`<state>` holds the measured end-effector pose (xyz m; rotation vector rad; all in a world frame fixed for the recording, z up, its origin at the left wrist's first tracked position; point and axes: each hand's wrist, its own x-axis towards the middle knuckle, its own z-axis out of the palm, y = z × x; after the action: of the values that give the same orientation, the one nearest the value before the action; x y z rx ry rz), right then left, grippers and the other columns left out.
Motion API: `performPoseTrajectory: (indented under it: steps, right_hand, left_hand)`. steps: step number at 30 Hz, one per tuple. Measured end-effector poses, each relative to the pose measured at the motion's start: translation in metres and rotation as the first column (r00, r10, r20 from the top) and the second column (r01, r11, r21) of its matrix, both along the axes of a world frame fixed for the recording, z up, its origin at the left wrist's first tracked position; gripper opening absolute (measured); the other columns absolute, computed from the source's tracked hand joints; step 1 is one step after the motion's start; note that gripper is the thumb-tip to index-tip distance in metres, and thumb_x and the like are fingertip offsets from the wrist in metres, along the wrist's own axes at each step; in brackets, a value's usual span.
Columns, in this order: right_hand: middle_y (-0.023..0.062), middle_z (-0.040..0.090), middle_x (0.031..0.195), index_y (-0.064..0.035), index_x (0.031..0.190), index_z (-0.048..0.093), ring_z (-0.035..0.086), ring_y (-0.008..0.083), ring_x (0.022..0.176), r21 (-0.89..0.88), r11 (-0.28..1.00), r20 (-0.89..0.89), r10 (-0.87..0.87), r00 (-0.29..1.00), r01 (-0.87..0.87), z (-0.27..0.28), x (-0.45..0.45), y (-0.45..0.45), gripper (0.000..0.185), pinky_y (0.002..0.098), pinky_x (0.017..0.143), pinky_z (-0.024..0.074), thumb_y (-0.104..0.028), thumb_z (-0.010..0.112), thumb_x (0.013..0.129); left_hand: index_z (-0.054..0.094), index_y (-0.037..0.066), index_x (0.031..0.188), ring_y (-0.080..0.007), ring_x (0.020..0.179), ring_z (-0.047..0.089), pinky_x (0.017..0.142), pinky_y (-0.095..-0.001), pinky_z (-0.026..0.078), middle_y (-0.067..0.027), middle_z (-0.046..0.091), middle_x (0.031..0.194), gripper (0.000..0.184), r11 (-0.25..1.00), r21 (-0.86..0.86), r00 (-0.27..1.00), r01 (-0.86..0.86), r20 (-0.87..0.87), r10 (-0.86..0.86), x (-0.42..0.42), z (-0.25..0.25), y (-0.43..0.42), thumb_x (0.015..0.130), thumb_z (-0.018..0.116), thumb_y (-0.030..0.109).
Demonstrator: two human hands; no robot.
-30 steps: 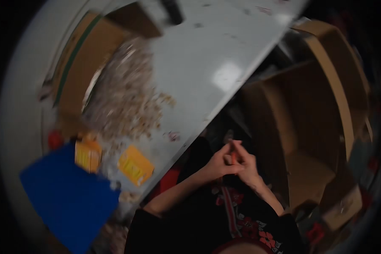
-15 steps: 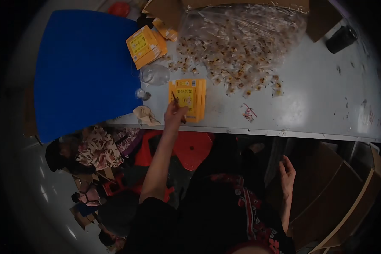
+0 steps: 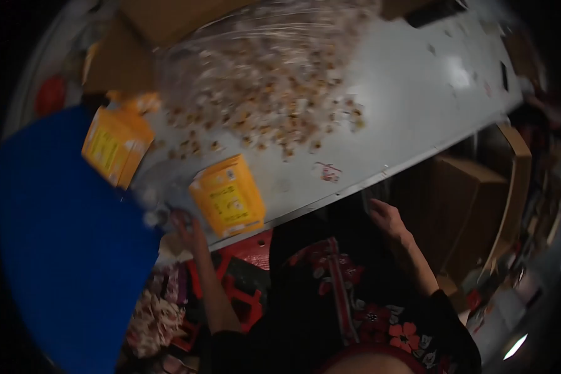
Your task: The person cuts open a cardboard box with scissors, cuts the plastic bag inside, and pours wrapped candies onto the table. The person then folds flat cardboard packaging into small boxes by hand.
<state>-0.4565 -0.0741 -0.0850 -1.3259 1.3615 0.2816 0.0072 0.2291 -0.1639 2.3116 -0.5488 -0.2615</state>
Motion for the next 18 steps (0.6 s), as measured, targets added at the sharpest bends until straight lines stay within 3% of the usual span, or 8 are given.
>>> performPoseTrajectory:
  steps: [4, 6, 8, 9, 11, 13, 16, 18]
  right_hand:
    - [0.0195, 0.056, 0.114, -0.0015, 0.120, 0.050, 0.056, 0.0284, 0.104, -0.017, 0.999, -0.127, 0.027, 0.992, -0.030, -0.005, -0.012, 0.002, 0.041, 0.0342, 0.086, 0.0450, -0.015, 0.058, 0.082]
    - [0.0201, 0.056, 0.115, -0.0014, 0.120, 0.050, 0.055, 0.0294, 0.105, 0.008, 0.998, -0.160, 0.060, 0.985, -0.060, -0.018, -0.018, -0.001, 0.041, 0.0344, 0.087, 0.0448, -0.015, 0.058, 0.082]
    - [0.0205, 0.055, 0.115, -0.0010, 0.121, 0.049, 0.056, 0.0302, 0.104, 0.031, 0.999, -0.160, -0.004, 0.987, 0.009, -0.029, -0.027, 0.003, 0.042, 0.0346, 0.087, 0.0450, -0.015, 0.058, 0.082]
    - [0.0205, 0.055, 0.115, -0.0010, 0.121, 0.049, 0.056, 0.0302, 0.104, 0.048, 0.999, -0.157, 0.005, 0.988, 0.002, -0.029, -0.028, 0.003, 0.042, 0.0346, 0.087, 0.0450, -0.015, 0.058, 0.082]
    - [0.0197, 0.056, 0.113, -0.0011, 0.120, 0.050, 0.057, 0.0299, 0.101, 0.019, 1.000, -0.204, 0.021, 0.979, -0.018, -0.029, -0.022, -0.008, 0.041, 0.0337, 0.085, 0.0462, -0.014, 0.058, 0.082]
    - [0.0192, 0.058, 0.109, -0.0006, 0.119, 0.051, 0.059, 0.0295, 0.097, 0.044, 0.998, -0.121, 0.060, 0.991, -0.055, -0.035, -0.021, -0.017, 0.039, 0.0336, 0.083, 0.0470, -0.013, 0.058, 0.082]
    - [0.0171, 0.060, 0.098, -0.0003, 0.115, 0.051, 0.061, 0.0299, 0.086, -0.082, 0.986, 0.133, 0.155, 0.979, -0.145, -0.029, 0.012, -0.042, 0.035, 0.0338, 0.076, 0.0488, -0.010, 0.058, 0.082]
    - [0.0147, 0.055, 0.109, -0.0046, 0.119, 0.051, 0.055, 0.0260, 0.101, -0.078, 0.912, 0.187, 0.411, 0.892, -0.403, -0.001, 0.070, -0.072, 0.036, 0.0324, 0.085, 0.0442, -0.009, 0.056, 0.084]
  left_hand:
    - [0.043, 0.002, 0.127, -0.0274, 0.110, 0.048, 0.089, -0.0353, 0.039, -0.0170, 0.046, 0.125, 0.052, 0.950, 0.296, 0.962, -0.094, -0.217, 0.163, -0.026, 0.056, -0.050, 0.086, 0.052, 0.032]
    - [0.045, 0.002, 0.126, -0.0278, 0.110, 0.048, 0.088, -0.0365, 0.040, -0.0168, 0.046, 0.125, 0.053, 0.897, 0.427, 0.945, -0.118, -0.229, 0.233, -0.028, 0.056, -0.057, 0.087, 0.049, 0.037]
    - [0.046, 0.004, 0.125, -0.0267, 0.107, 0.049, 0.084, -0.0376, 0.042, -0.0137, 0.048, 0.123, 0.057, 0.889, 0.438, 0.835, -0.132, -0.434, 0.339, -0.020, 0.043, -0.047, 0.087, 0.045, 0.046]
    - [0.046, 0.004, 0.125, -0.0267, 0.107, 0.049, 0.084, -0.0376, 0.042, -0.0137, 0.048, 0.123, 0.057, 0.880, 0.453, 0.834, -0.140, -0.426, 0.351, -0.025, 0.044, -0.050, 0.087, 0.045, 0.046]
    - [0.030, 0.005, 0.136, -0.0238, 0.117, 0.042, 0.090, -0.0341, 0.038, -0.0129, 0.041, 0.130, 0.056, 0.891, 0.302, 0.499, -0.338, -0.745, 0.442, -0.040, 0.047, -0.062, 0.093, 0.038, 0.040]
    - [0.035, 0.005, 0.132, -0.0218, 0.113, 0.044, 0.091, -0.0345, 0.036, -0.0108, 0.044, 0.124, 0.054, 0.921, 0.057, 0.538, -0.387, -0.797, 0.275, -0.049, 0.026, -0.046, 0.093, 0.037, 0.042]
    - [0.038, 0.004, 0.128, -0.0193, 0.105, 0.046, 0.090, -0.0334, 0.035, -0.0083, 0.046, 0.119, 0.052, 0.770, 0.207, 0.485, -0.604, -0.671, 0.561, -0.059, 0.022, -0.050, 0.094, 0.036, 0.042]
    - [0.043, 0.003, 0.126, -0.0218, 0.108, 0.046, 0.089, -0.0367, 0.037, -0.0090, 0.049, 0.117, 0.046, 0.767, 0.074, 0.427, -0.638, -0.795, 0.431, -0.072, 0.032, -0.047, 0.093, 0.040, 0.035]
